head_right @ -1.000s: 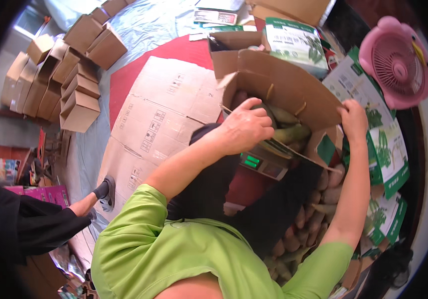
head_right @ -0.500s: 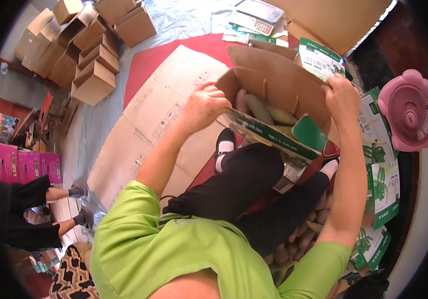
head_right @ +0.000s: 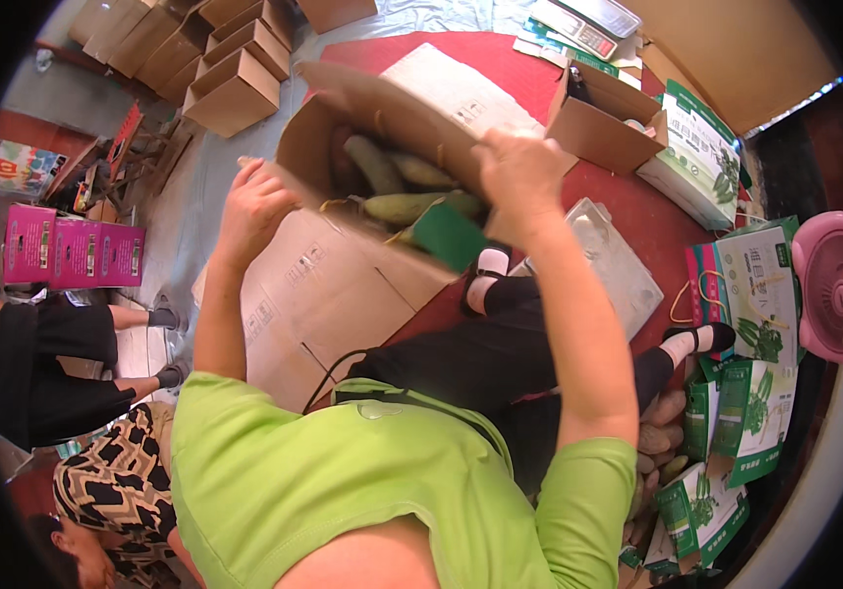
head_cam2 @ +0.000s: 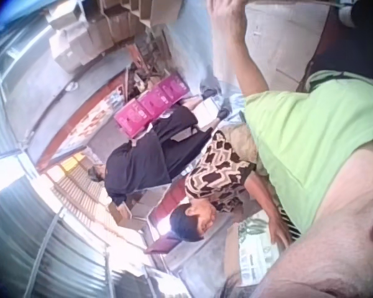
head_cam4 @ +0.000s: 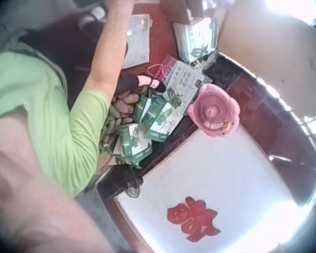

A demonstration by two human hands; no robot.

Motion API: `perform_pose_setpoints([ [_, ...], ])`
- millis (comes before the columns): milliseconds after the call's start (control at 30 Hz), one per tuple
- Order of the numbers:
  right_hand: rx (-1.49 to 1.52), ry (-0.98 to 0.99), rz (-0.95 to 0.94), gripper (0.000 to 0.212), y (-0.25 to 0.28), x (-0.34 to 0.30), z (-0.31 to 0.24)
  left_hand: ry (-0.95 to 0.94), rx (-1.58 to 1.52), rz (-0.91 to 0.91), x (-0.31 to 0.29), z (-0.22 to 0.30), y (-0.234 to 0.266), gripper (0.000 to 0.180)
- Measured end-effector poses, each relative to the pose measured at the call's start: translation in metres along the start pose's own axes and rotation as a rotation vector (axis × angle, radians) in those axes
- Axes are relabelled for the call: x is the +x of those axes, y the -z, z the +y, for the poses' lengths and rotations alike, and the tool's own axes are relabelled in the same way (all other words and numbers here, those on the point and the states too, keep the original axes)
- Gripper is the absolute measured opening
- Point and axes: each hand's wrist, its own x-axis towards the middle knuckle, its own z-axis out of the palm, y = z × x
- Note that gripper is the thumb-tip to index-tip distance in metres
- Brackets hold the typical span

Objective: Sorting and packing radishes into cardboard boxes on a scale for weighing.

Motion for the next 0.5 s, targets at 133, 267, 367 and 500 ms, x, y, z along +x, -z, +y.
perform_pose_setpoints([
  [133, -0.160, 0.047, -0.275, 0.017, -0.053, -0.026, -0.051, 0.104, 0.167, -0.180, -0.051, -0.029, 0.014, 0.010],
  [267, 0.090, -0.119, -0.456, 0.014, -0.124, -0.062, -0.073, 0.172, 0.303, -0.358, -0.130, -0.061, -0.025, 0.011],
  [367, 0.203, -0.130, -0.438, 0.008, -0.120, -0.072, -0.067, 0.323, 0.253, -0.366, -0.168, -0.075, -0.025, 0.008],
  [500, 0.304, -0.233, -0.304, 0.017, -0.053, -0.062, -0.052, 0.612, 0.111, -0.493, -0.171, -0.089, 0.003, 0.019],
])
